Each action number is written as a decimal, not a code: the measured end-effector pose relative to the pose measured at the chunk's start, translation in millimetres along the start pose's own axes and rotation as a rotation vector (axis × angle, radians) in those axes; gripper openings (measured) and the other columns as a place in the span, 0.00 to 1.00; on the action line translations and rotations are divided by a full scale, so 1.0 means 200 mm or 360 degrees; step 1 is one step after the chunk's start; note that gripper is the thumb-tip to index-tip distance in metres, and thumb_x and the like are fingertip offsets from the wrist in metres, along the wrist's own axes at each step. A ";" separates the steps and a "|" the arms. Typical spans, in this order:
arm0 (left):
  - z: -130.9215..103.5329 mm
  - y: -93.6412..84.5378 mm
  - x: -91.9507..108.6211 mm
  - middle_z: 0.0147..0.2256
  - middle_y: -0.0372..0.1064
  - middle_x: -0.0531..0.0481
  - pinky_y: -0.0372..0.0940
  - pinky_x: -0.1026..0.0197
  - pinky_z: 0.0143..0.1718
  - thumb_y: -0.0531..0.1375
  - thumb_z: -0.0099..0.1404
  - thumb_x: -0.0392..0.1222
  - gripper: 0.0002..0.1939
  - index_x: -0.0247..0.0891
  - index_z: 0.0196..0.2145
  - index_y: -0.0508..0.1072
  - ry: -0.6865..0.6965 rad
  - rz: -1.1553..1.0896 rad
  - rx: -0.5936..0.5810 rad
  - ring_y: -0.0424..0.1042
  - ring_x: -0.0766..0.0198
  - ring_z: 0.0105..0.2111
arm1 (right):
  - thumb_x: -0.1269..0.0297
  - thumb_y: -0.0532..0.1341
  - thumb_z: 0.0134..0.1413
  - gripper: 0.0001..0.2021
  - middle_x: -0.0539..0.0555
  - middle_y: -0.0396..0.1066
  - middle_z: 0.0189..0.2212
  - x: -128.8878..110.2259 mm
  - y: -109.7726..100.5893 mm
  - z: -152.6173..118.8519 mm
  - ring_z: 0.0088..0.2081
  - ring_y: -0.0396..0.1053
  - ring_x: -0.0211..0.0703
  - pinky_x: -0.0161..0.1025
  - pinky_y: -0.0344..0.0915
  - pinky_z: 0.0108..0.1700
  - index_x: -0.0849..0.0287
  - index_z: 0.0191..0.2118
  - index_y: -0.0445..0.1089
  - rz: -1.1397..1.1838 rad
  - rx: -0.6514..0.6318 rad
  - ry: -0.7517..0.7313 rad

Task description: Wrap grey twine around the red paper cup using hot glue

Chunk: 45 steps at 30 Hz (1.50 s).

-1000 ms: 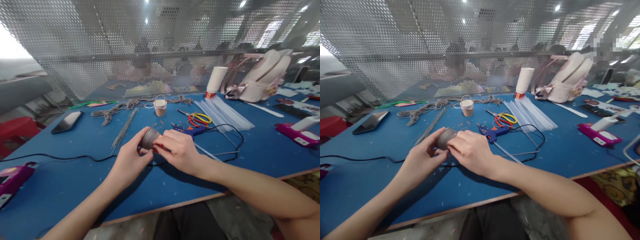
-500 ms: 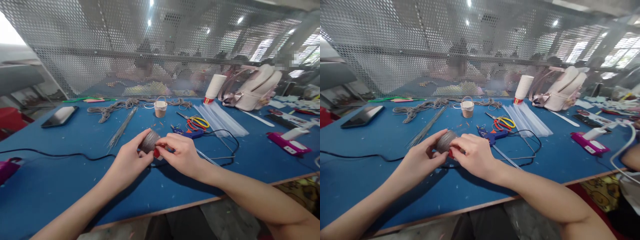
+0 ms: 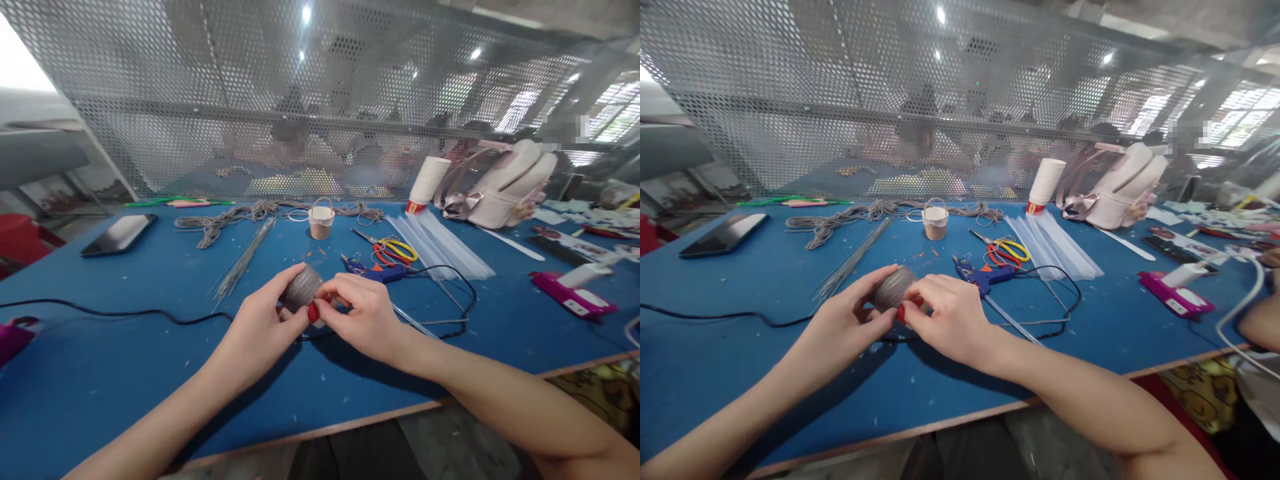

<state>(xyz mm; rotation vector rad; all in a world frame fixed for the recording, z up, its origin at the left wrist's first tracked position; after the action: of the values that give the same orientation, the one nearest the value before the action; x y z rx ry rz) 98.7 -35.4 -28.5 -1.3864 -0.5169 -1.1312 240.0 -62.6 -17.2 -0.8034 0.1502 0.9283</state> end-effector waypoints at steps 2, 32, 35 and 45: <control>0.00 0.00 0.00 0.35 0.73 0.50 0.65 0.65 0.23 0.58 0.55 0.45 0.29 0.35 0.54 0.66 0.0005 -0.0011 0.0008 0.63 0.70 0.20 | 0.72 0.58 0.53 0.06 0.49 0.70 0.23 0.00 0.00 0.00 0.26 0.67 0.36 0.33 0.60 0.30 0.59 0.28 0.69 -0.0007 0.0005 0.0001; 0.00 -0.01 0.02 0.46 0.72 0.48 0.69 0.64 0.29 0.59 0.56 0.44 0.22 0.40 0.50 0.68 0.0238 0.0116 0.0133 0.71 0.67 0.28 | 0.72 0.58 0.49 0.03 0.48 0.68 0.23 0.01 0.00 0.00 0.26 0.65 0.35 0.33 0.61 0.31 0.58 0.27 0.66 0.0016 0.0011 0.0159; -0.01 -0.01 0.03 0.44 0.73 0.48 0.69 0.64 0.29 0.59 0.56 0.44 0.22 0.41 0.50 0.68 0.0257 0.0128 0.0143 0.71 0.67 0.29 | 0.72 0.59 0.48 0.03 0.48 0.68 0.23 0.01 0.00 0.00 0.26 0.65 0.35 0.33 0.61 0.31 0.59 0.27 0.66 0.0045 0.0016 0.0192; -0.02 -0.02 0.04 0.43 0.73 0.47 0.70 0.62 0.31 0.59 0.57 0.45 0.22 0.40 0.50 0.68 0.0263 0.0163 0.0157 0.73 0.63 0.32 | 0.71 0.58 0.49 0.04 0.47 0.67 0.23 0.02 0.00 0.00 0.26 0.64 0.35 0.32 0.61 0.31 0.58 0.26 0.65 0.0120 -0.0008 0.0234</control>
<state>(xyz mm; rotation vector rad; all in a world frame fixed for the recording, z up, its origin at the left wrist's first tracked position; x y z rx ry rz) 98.4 -40.4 -20.9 -1.2093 -0.3740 -1.1112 242.3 -61.2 -19.1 -0.8756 0.3084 0.9405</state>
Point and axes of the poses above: each hand's wrist, its own z-axis towards the middle knuckle, its own y-axis out of the palm, x = y × z, the point moved 5 cm from there along z, towards the middle knuckle
